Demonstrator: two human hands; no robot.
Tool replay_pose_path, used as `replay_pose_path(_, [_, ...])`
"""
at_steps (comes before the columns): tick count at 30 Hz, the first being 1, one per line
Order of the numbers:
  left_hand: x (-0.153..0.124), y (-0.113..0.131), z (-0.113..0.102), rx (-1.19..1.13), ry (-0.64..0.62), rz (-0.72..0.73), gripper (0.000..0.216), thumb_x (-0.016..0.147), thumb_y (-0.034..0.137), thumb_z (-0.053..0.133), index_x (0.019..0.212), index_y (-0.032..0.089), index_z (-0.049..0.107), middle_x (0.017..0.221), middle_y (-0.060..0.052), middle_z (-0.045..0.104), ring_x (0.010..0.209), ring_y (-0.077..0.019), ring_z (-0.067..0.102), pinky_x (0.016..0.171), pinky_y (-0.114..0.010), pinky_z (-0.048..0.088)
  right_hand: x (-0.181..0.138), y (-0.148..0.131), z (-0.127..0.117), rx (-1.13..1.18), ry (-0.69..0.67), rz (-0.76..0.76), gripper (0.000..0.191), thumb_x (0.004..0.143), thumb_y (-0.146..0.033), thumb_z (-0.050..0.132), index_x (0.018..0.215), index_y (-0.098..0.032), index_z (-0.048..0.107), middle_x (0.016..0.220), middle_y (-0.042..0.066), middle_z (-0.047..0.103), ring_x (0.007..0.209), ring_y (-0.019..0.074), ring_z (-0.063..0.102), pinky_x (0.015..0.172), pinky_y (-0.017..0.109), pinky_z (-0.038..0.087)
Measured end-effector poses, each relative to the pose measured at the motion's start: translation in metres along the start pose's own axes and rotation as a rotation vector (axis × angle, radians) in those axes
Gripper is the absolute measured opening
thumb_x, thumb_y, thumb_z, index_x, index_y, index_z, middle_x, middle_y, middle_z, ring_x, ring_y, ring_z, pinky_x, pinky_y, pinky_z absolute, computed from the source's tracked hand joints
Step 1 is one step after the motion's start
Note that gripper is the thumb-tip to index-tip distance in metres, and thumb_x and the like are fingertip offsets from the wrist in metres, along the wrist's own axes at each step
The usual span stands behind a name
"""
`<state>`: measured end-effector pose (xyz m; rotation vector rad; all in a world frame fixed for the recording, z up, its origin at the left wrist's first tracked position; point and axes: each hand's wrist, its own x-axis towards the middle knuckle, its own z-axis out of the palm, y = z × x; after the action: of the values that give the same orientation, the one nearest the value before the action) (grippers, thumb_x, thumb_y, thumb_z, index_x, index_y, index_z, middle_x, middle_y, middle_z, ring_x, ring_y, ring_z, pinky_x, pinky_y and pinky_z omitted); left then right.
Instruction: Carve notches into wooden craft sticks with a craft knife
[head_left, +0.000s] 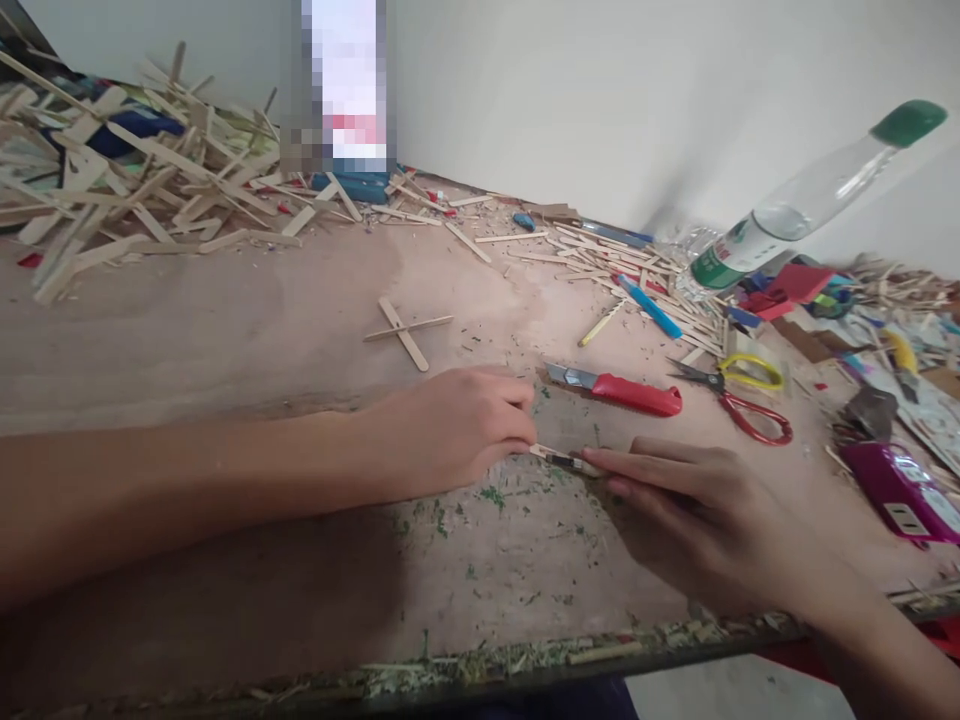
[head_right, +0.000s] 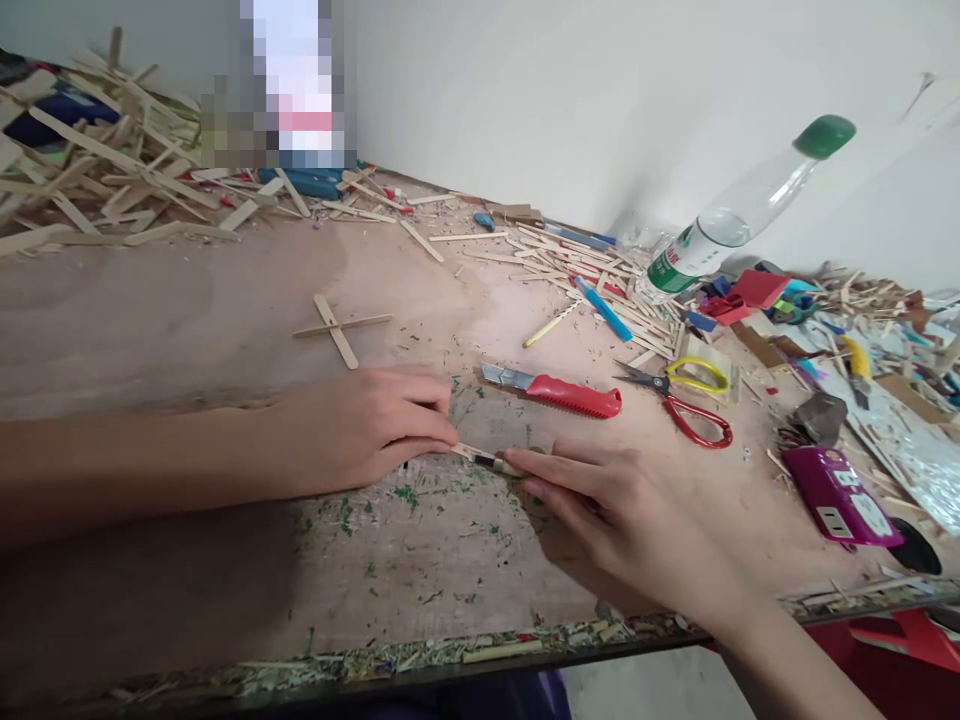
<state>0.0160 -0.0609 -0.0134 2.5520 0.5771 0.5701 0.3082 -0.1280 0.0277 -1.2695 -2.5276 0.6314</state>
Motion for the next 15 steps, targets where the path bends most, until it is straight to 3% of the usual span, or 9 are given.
replay_pose_path(15, [0.0025,-0.0017,-0.0021,-0.151,0.002,-0.084,0.015,0.103,0.013,0.068,0.096,0.017,0.081,0.093,-0.002,0.070,0.087,-0.0151,0.063,0.081,-0.029,0.044,0.0080,-0.0053,0.0032,-0.029,0.032,-0.017,0.031,0.110,-0.021,0.055,0.131,-0.017,0.079,0.096,0.006,0.083,0.071,0.0148,0.076,0.057,0.024,0.056])
